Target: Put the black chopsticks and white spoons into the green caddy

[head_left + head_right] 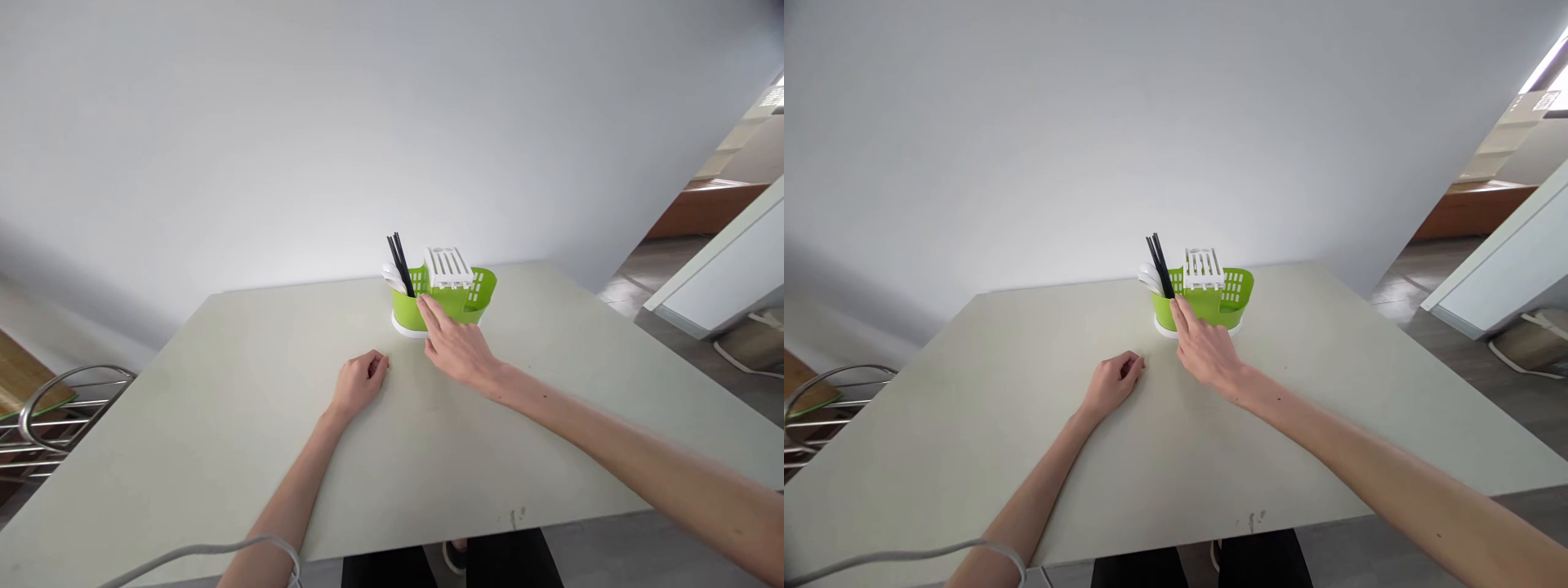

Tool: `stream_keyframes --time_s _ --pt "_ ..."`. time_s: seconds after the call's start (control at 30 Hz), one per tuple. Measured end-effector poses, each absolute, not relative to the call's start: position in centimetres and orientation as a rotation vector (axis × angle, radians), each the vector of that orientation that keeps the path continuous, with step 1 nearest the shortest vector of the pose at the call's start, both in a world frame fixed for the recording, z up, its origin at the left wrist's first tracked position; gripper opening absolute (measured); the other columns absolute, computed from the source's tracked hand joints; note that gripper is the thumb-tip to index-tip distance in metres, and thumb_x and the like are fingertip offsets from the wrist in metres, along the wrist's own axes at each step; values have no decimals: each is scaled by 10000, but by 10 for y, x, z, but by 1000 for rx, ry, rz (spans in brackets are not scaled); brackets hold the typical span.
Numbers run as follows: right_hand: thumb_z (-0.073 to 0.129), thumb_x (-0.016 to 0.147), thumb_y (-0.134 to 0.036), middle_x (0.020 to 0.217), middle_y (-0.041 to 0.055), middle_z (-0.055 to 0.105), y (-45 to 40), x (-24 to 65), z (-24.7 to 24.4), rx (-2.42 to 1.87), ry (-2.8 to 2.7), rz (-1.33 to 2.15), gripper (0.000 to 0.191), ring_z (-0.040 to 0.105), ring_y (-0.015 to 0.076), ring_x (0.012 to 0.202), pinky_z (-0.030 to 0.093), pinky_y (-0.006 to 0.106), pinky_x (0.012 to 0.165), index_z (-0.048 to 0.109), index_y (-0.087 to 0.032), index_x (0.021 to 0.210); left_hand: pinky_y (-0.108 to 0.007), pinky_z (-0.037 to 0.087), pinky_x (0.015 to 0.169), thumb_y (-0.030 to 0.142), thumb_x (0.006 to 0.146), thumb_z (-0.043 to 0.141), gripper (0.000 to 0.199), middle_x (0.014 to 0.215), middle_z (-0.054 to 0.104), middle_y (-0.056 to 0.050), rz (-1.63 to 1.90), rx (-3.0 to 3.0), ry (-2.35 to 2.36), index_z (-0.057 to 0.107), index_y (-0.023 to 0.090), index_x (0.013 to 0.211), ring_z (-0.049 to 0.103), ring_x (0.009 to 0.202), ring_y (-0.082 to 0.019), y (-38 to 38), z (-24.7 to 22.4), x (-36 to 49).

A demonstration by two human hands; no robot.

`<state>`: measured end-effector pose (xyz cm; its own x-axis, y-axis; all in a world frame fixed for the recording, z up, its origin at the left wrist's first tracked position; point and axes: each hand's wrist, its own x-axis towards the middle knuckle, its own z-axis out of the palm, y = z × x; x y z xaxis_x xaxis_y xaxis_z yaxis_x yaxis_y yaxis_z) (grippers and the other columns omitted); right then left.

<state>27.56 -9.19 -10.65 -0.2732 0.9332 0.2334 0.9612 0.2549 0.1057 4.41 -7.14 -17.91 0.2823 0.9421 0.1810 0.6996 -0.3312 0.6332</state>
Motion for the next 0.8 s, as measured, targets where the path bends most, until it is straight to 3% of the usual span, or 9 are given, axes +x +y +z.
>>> stream_keyframes --time_s 0.27,0.43,0.8 --pt "422 906 -116 1730 204 258 -90 281 -128 -1910 -2245 -478 817 667 228 769 533 352 552 225 -130 1699 -281 389 627 447 1000 450 352 687 657 4 749 2105 1478 658 227 821 521 593 -148 -73 -181 40" --pt "437 900 -152 1719 217 274 -82 312 -132 -1950 -2212 -530 809 650 223 737 517 357 538 252 -98 1685 -282 387 616 466 999 451 365 676 650 2 747 2094 1479 658 230 813 515 588 -151 -73 -179 43" --pt "487 925 -259 1693 249 296 -58 402 -132 -2103 -2126 -433 838 645 211 662 481 370 536 181 -144 1697 -281 382 607 460 988 459 351 664 630 5 749 2052 1496 650 235 799 492 581 -150 -76 -171 48"
